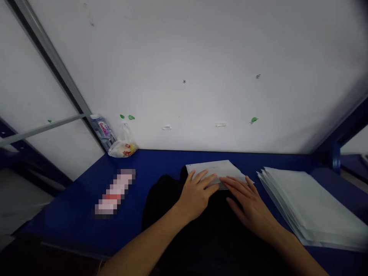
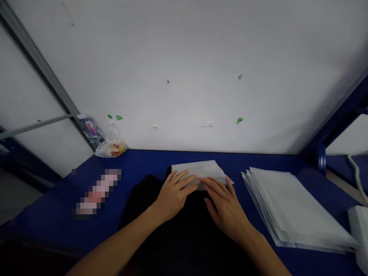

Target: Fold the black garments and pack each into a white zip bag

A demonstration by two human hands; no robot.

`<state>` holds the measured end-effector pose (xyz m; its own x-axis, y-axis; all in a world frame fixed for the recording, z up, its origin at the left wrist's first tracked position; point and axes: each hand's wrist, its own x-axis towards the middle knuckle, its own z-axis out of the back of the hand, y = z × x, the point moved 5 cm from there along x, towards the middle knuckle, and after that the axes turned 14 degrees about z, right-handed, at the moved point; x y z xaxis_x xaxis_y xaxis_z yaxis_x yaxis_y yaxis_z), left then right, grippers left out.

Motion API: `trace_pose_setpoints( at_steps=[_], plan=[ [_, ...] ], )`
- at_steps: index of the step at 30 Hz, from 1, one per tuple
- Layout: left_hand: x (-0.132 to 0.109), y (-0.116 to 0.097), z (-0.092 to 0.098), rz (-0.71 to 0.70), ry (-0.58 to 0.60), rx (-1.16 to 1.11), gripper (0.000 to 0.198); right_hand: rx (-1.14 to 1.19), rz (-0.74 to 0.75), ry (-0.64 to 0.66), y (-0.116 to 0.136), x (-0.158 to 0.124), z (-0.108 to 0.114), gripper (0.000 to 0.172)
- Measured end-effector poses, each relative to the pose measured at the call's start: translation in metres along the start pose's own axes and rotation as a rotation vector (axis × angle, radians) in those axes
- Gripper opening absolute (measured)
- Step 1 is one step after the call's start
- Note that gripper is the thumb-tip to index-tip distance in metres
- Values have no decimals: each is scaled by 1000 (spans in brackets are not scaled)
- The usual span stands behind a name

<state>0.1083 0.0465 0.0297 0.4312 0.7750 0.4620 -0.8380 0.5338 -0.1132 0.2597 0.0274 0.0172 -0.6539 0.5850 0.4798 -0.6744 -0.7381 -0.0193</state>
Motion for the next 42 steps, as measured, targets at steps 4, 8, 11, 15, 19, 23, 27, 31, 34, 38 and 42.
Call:
trace_pose_setpoints(
  at_steps=[4,8,11,15,19,23,27,31,34,38,42],
  plan=[
    [1,2,-3,82,53,35,35,-13,21,18,3,4,2,47],
    [3,9,-1,178,32,8,39,-124,-84,-222,6,2,26,40],
    [4,16,5,260,-65,-24,43,-158,-401,-368,-3,-11,41,34],
    [4,19,15,294,-216,-72,45,-52,-664,54,-14,-20,16,46],
    [3,18,18,271,-286,-83,44,51,-720,225,-16,-18,-2,59],
    [4,19,16,289,-241,-46,41,138,-680,210,-10,-11,-8,56],
    [4,20,13,301,-203,-29,33,189,-701,182,-11,-10,-14,59],
    [5,21,13,315,-196,-28,33,250,-765,200,-23,-9,-24,70],
    [5,22,16,338,-195,-32,34,353,-748,198,-28,-5,-28,59],
    [5,27,19,396,-194,-34,41,515,-701,35,-24,1,-22,40],
    [5,31,19,430,-167,-61,47,789,-727,-113,-11,3,-16,27]
  ],
)
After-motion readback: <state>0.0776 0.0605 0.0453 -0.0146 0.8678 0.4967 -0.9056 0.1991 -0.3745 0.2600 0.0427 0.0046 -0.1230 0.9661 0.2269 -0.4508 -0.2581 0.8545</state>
